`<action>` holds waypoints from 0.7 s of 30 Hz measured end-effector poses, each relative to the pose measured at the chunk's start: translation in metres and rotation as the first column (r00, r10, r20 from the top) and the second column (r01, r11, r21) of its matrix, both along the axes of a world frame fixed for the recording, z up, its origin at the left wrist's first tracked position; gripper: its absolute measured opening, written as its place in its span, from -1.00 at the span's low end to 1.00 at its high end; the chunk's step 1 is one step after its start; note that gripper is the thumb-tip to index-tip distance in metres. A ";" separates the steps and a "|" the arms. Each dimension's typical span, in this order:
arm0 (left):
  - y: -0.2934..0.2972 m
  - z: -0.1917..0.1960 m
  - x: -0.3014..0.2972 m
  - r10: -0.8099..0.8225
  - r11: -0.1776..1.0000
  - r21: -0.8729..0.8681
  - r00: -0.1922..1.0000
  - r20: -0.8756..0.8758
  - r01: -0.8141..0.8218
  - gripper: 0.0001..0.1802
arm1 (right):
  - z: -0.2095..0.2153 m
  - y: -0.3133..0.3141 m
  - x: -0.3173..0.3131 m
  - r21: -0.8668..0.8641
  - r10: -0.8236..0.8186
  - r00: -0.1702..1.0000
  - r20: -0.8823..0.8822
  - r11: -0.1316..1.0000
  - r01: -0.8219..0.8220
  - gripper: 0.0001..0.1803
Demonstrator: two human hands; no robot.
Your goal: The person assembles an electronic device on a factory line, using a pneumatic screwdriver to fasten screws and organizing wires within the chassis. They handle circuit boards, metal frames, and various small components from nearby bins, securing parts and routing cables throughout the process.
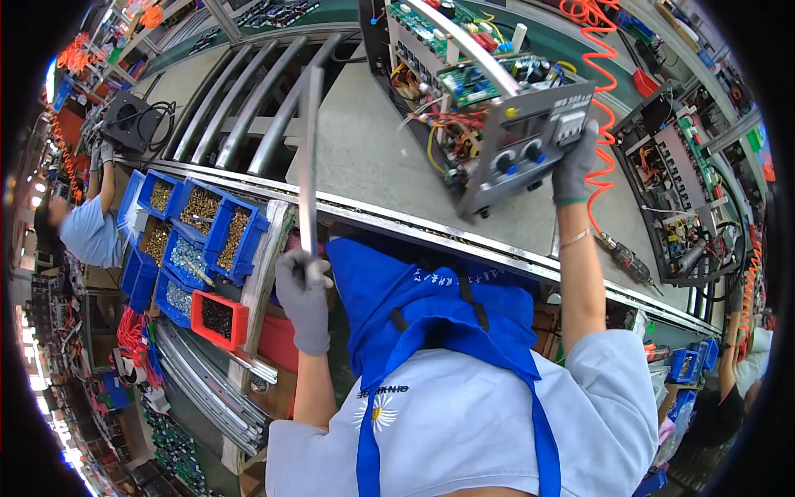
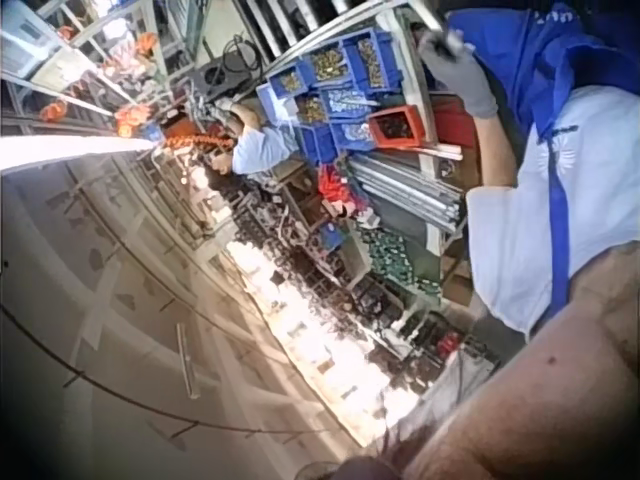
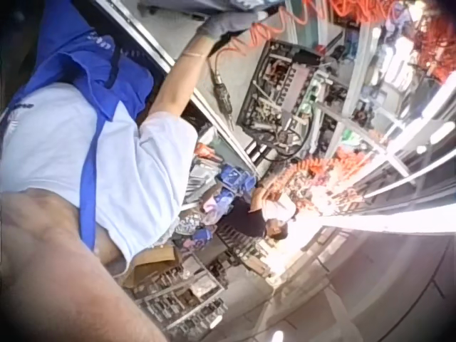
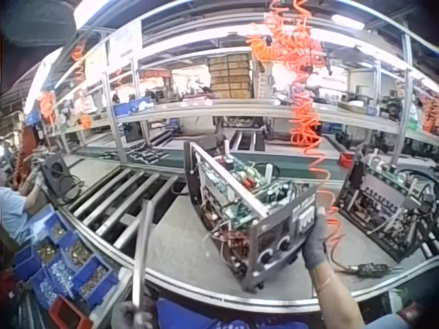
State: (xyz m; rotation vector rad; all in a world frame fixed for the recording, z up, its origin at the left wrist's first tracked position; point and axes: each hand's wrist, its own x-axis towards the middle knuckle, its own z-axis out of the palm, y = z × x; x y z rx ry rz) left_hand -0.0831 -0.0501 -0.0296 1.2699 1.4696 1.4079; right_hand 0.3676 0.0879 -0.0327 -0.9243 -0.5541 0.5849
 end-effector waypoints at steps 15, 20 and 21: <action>0.112 0.056 0.104 -0.189 0.978 0.131 0.961 0.202 0.165 -0.19 | 0.037 -0.123 -0.158 -0.293 0.054 0.920 0.388 0.954 0.068 -0.62; 0.128 0.055 0.101 -0.088 0.987 0.142 0.993 0.083 0.076 -0.28 | 0.029 -0.127 -0.180 -0.299 0.065 0.972 0.224 0.954 0.005 -0.57; 0.136 0.060 0.102 -0.030 0.987 0.162 0.999 0.037 0.023 -0.47 | 0.030 -0.120 -0.187 -0.322 0.152 0.970 0.191 0.943 -0.085 -0.53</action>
